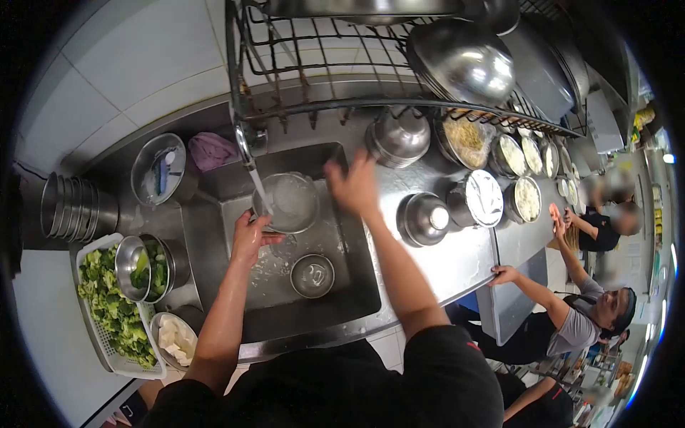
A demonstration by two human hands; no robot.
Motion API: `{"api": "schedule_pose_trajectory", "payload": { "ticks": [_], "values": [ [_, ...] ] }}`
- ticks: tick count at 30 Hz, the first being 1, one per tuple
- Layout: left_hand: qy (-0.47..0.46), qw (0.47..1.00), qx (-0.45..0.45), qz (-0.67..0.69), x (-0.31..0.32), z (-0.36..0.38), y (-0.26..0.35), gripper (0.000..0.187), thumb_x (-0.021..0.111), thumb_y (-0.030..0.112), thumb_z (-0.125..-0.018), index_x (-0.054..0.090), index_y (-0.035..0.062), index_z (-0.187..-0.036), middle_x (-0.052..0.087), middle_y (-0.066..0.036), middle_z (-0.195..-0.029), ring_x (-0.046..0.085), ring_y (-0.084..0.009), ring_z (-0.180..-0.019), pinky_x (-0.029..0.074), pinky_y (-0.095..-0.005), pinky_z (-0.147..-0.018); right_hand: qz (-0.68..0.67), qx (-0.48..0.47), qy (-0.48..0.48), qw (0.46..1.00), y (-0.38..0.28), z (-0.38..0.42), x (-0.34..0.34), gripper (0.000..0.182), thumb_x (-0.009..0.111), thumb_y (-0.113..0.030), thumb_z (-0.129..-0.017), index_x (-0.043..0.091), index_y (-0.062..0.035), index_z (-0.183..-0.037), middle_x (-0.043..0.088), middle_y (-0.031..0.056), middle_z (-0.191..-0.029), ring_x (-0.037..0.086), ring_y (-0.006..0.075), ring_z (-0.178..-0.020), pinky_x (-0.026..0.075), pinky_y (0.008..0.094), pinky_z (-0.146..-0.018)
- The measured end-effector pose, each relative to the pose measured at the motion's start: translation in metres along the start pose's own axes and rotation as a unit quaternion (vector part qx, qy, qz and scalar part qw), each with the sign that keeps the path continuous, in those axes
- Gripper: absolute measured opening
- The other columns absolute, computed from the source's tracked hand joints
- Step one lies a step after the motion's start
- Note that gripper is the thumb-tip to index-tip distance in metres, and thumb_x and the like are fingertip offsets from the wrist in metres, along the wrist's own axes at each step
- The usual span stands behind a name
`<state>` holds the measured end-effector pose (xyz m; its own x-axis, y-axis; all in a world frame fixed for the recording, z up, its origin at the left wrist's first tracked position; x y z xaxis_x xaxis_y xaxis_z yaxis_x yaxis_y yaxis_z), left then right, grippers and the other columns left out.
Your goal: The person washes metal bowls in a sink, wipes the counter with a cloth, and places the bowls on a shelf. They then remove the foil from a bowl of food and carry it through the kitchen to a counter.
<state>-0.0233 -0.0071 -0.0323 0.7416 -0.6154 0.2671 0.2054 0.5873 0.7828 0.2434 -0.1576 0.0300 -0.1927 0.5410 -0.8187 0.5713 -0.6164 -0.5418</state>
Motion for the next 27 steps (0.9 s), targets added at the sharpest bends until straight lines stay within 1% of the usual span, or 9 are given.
{"api": "schedule_pose_trajectory", "payload": {
  "ticks": [2,4,8,11,13,18,21,24,27],
  "values": [
    [0.050,0.998,0.038,-0.012,-0.006,0.019,0.022,0.046,0.061,0.011,-0.100,0.052,-0.0057,-0.142,0.071,-0.022,-0.120,0.076,-0.0331,-0.090,0.068,-0.0393,-0.066,-0.333,0.300,-0.299,0.843,0.026,0.070,0.132,0.082,0.069,-0.038,-0.100,0.037,0.0125,-0.155,0.053,0.0340,-0.149,0.053,0.0499,-0.143,0.047,0.0588,-0.117],
    [0.167,0.957,0.133,-0.199,-0.042,-0.005,0.015,0.041,0.064,0.015,-0.102,0.057,-0.0024,-0.139,0.071,-0.017,-0.118,0.075,-0.0292,-0.091,0.066,-0.0421,-0.072,-0.730,0.427,-0.320,0.426,-0.047,0.107,0.173,0.051,0.059,-0.008,-0.098,0.052,0.0030,-0.147,0.062,0.0279,-0.137,0.064,0.0431,-0.130,0.054,0.0771,-0.100],
    [0.192,0.978,0.082,0.008,-0.110,-0.106,-0.040,0.036,0.066,0.023,-0.106,0.062,0.0061,-0.137,0.071,-0.009,-0.122,0.073,-0.0254,-0.104,0.062,-0.0480,-0.087,-0.175,0.029,-0.274,0.945,-0.121,0.060,0.147,0.054,0.051,-0.001,-0.096,0.046,0.0050,-0.149,0.061,0.0238,-0.146,0.062,0.0421,-0.136,0.053,0.0550,-0.112],
    [0.096,0.969,0.089,0.209,-0.070,-0.126,-0.030,0.034,0.065,0.024,-0.107,0.066,0.0013,-0.131,0.076,-0.008,-0.115,0.075,-0.0223,-0.096,0.061,-0.0405,-0.084,-0.033,-0.279,-0.123,0.952,-0.133,0.052,0.063,0.063,0.057,-0.001,-0.092,0.043,0.0054,-0.153,0.054,0.0249,-0.156,0.051,0.0412,-0.149,0.049,0.0473,-0.116],
    [-0.327,0.825,0.177,0.425,0.003,-0.084,0.014,0.030,0.066,0.018,-0.107,0.067,0.0021,-0.132,0.075,-0.009,-0.124,0.074,-0.0213,-0.108,0.062,-0.0381,-0.090,0.012,-0.426,-0.049,0.903,-0.091,0.042,0.029,0.063,0.060,-0.005,-0.092,0.047,-0.0011,-0.154,0.049,0.0216,-0.163,0.043,0.0410,-0.155,0.047,0.0494,-0.116],
    [-0.116,0.979,0.162,-0.040,0.047,-0.123,-0.109,0.060,0.083,0.018,-0.096,0.059,0.0034,-0.149,0.073,-0.015,-0.132,0.072,-0.0270,-0.120,0.059,-0.0419,-0.102,0.237,-0.363,0.094,0.896,0.010,-0.035,-0.108,0.075,0.066,-0.008,-0.091,0.044,-0.0117,-0.162,0.054,0.0243,-0.152,0.050,0.0497,-0.142,0.047,0.0580,-0.113],
    [0.022,0.760,0.133,-0.636,0.001,-0.116,-0.262,0.088,0.097,0.043,-0.074,0.060,0.0109,-0.147,0.070,-0.026,-0.135,0.067,-0.0428,-0.129,0.054,-0.0528,-0.108,0.473,-0.241,0.070,0.844,0.055,-0.066,-0.123,0.085,0.065,-0.009,-0.092,0.027,-0.0020,-0.168,0.041,0.0361,-0.158,0.046,0.0572,-0.143,0.047,0.0620,-0.114],
    [-0.052,0.759,0.014,-0.649,-0.045,-0.093,-0.335,0.035,0.062,0.029,-0.103,0.070,0.0088,-0.131,0.075,-0.026,-0.119,0.073,-0.0434,-0.114,0.058,-0.0565,-0.096,0.424,-0.102,-0.080,0.896,0.087,-0.035,-0.083,0.094,0.071,-0.050,-0.100,0.030,0.0050,-0.163,0.041,0.0355,-0.156,0.047,0.0526,-0.142,0.046,0.0562,-0.117],
    [-0.064,0.751,0.112,-0.647,-0.032,-0.064,-0.278,0.034,0.045,0.016,-0.107,0.073,0.0087,-0.125,0.075,-0.026,-0.110,0.073,-0.0470,-0.105,0.059,-0.0585,-0.090,0.208,-0.155,-0.063,0.964,0.039,0.039,-0.041,0.053,0.074,-0.032,-0.096,0.062,0.0011,-0.136,0.056,0.0289,-0.132,0.062,0.0468,-0.119,0.058,0.0516,-0.095]
  ]
}}
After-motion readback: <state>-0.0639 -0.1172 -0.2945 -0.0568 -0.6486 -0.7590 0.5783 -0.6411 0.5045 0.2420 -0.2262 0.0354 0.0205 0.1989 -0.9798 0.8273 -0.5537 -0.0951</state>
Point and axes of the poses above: each hand's wrist, its own z-axis away from the middle knuckle, its own x-axis out of the palm, y = z × x, the point moved 6 cm from there along -z, towards the middle knuckle
